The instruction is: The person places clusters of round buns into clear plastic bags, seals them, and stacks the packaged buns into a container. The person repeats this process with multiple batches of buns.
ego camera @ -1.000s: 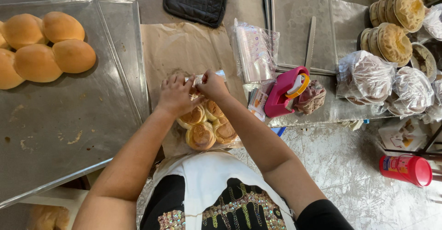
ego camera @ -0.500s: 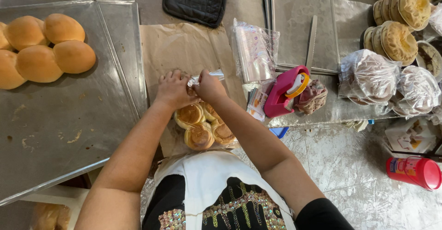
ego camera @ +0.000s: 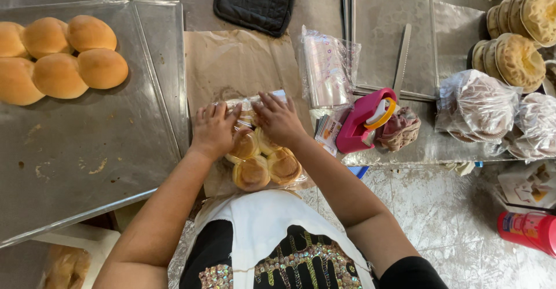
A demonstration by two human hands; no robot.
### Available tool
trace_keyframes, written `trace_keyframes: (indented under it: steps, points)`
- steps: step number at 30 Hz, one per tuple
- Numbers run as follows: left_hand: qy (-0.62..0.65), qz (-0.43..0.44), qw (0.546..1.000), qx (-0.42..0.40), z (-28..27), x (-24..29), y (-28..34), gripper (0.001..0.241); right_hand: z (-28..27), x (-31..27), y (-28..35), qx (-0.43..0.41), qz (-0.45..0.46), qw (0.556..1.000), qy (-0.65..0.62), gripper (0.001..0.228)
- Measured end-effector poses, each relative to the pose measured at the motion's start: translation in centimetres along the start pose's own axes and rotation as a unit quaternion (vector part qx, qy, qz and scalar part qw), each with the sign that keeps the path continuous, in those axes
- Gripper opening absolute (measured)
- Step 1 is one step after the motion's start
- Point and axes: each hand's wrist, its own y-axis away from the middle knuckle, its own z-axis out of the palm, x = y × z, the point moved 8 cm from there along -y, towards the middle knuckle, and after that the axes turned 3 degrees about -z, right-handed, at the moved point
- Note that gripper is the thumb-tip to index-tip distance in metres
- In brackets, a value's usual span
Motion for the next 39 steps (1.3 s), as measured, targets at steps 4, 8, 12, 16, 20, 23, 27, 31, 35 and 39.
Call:
trace_keyframes:
  steps: [4, 8, 12, 16, 20, 23, 27, 31, 35, 39]
  points:
    - [-0.004, 0.008, 1.000, 0.013, -0.7, -0.2, 0.6, 0.064, 1.1, 1.5, 1.5, -0.030, 0.000, 0.999, -0.017, 0.058]
    - [-0.013, -0.008, 1.000, 0.001, -1.0, -0.5, 1.4, 0.064, 2.0, 3.3, 2.1, -0.055, 0.019, 0.996, -0.060, 0.059]
    - [-0.006, -0.018, 0.996, 0.085, -3.2, -0.5, 3.4, 0.070, 0.1, 5.5, 3.4, 0.106, 0.025, 0.987, -0.121, 0.069]
    - [0.197, -0.189, 0.956, 0.106, -2.1, -2.2, 7.5, 0.066, 1.9, 9.7, 6.3, 0.138, 0.184, 0.925, -0.303, 0.059]
    - [0.405, -0.362, 0.839, -0.030, 4.4, -1.5, 10.5, 0.059, 5.7, 8.7, 6.7, -0.029, 0.252, 0.832, -0.494, 0.063]
    - [0.482, -0.357, 0.800, 0.005, 5.9, -0.1, 10.4, 0.059, 5.5, 7.4, 6.8, -0.058, 0.239, 0.822, -0.514, 0.067]
    - [0.605, -0.385, 0.697, 0.030, 4.7, 0.4, 11.7, 0.070, 3.8, 6.1, 7.3, -0.005, 0.192, 0.763, -0.617, 0.065]
    - [0.787, -0.294, 0.542, 0.020, -0.4, 0.4, 12.1, 0.080, 1.8, 3.0, 7.9, 0.045, 0.127, 0.691, -0.710, 0.065]
    - [0.828, -0.262, 0.495, -0.014, -5.5, -1.0, 14.6, 0.087, -1.5, -3.8, 7.2, 0.058, 0.018, 0.663, -0.746, 0.065]
    - [0.770, -0.255, 0.585, 0.017, -11.3, -5.8, 20.6, 0.102, -2.7, -12.8, 7.4, 0.028, -0.048, 0.624, -0.779, 0.074]
